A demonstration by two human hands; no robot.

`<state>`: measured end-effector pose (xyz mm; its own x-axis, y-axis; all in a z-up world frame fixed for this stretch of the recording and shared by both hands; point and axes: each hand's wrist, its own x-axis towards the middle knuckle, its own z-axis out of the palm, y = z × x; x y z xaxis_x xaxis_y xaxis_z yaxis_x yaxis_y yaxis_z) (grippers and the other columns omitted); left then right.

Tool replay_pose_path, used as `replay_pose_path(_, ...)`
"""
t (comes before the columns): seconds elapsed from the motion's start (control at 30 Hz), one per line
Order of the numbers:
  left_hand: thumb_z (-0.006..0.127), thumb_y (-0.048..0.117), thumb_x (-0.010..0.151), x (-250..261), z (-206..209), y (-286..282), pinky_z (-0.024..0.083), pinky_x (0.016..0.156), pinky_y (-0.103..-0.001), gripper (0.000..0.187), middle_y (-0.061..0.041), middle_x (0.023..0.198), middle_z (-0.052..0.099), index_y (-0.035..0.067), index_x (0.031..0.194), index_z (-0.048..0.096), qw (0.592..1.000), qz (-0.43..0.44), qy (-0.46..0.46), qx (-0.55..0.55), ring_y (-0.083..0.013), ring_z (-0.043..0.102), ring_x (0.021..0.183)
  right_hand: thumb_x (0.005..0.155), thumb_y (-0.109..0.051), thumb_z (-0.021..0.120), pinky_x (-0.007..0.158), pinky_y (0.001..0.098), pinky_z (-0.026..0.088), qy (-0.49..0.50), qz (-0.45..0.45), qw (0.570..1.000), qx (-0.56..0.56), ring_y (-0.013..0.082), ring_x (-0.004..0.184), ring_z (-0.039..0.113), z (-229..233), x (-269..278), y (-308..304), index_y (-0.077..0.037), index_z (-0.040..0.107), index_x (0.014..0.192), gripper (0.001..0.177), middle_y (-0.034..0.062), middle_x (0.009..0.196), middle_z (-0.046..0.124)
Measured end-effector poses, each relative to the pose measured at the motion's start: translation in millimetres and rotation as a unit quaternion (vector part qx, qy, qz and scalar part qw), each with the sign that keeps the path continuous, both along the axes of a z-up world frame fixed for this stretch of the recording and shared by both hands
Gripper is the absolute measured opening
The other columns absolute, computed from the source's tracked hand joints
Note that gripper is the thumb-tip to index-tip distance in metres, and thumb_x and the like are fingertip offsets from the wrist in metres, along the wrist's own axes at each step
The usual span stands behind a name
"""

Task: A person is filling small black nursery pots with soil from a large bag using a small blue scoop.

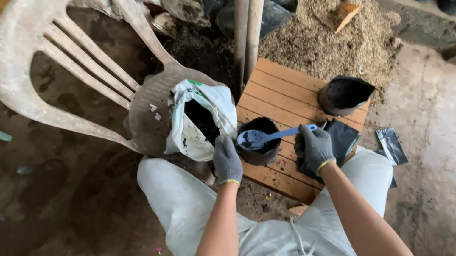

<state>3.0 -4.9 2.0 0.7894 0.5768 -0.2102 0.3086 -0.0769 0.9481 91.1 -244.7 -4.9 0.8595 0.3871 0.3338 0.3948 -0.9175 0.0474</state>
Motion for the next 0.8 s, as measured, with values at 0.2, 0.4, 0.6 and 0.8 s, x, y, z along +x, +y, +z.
replay_pose_path(0.2, 0.036, 0.050, 0.111, 0, -37, -4, 0.036, 0.119, -0.051, 0.066, -0.030, 0.147, 0.051, -0.005, 0.145, 0.051, 0.999, 0.006, -0.032, 0.022, -0.0411, 0.044, 0.141, 0.093, -0.022, 0.076, 0.023, 0.0422, 0.040, 0.313, -0.218, 0.532, 0.756, 0.0289, 0.045, 0.059, 34, -8, 13, -0.001, 0.057, 0.083, 0.029, 0.0203, 0.071, 0.062)
replay_pose_path(0.4, 0.034, 0.051, 0.111, -2, -43, -5, 0.036, 0.119, -0.050, 0.067, -0.029, 0.147, 0.051, -0.004, 0.146, 0.051, 0.998, 0.001, -0.053, 0.034, -0.0403, 0.044, 0.141, 0.083, -0.021, 0.081, 0.042, 0.0353, 0.049, 0.320, -0.201, 0.669, 0.640, 0.0218, 0.055, 0.064, 44, -7, 3, -0.005, 0.068, 0.072, 0.023, 0.0153, 0.063, 0.065)
replay_pose_path(0.6, 0.035, 0.052, 0.110, -4, -26, -5, 0.031, 0.122, -0.050, 0.067, -0.029, 0.150, 0.048, -0.003, 0.146, 0.051, 0.999, -0.009, -0.047, 0.016, -0.0401, 0.040, 0.144, 0.092, -0.021, 0.069, 0.040, 0.0301, 0.048, 0.334, -0.208, 0.414, 0.821, 0.0203, 0.049, 0.062, 26, 7, -19, -0.013, 0.059, 0.075, 0.021, 0.0063, 0.064, 0.061)
replay_pose_path(0.8, 0.042, 0.049, 0.109, 6, -38, -2, 0.035, 0.119, -0.051, 0.062, -0.030, 0.143, 0.054, -0.003, 0.140, 0.057, 0.997, 0.011, -0.074, 0.024, -0.0418, 0.045, 0.139, 0.085, -0.018, 0.082, 0.061, 0.0362, 0.054, 0.315, -0.205, 0.660, 0.650, 0.0232, 0.069, 0.062, 33, 9, -14, -0.003, 0.070, 0.083, 0.019, 0.0113, 0.077, 0.063)
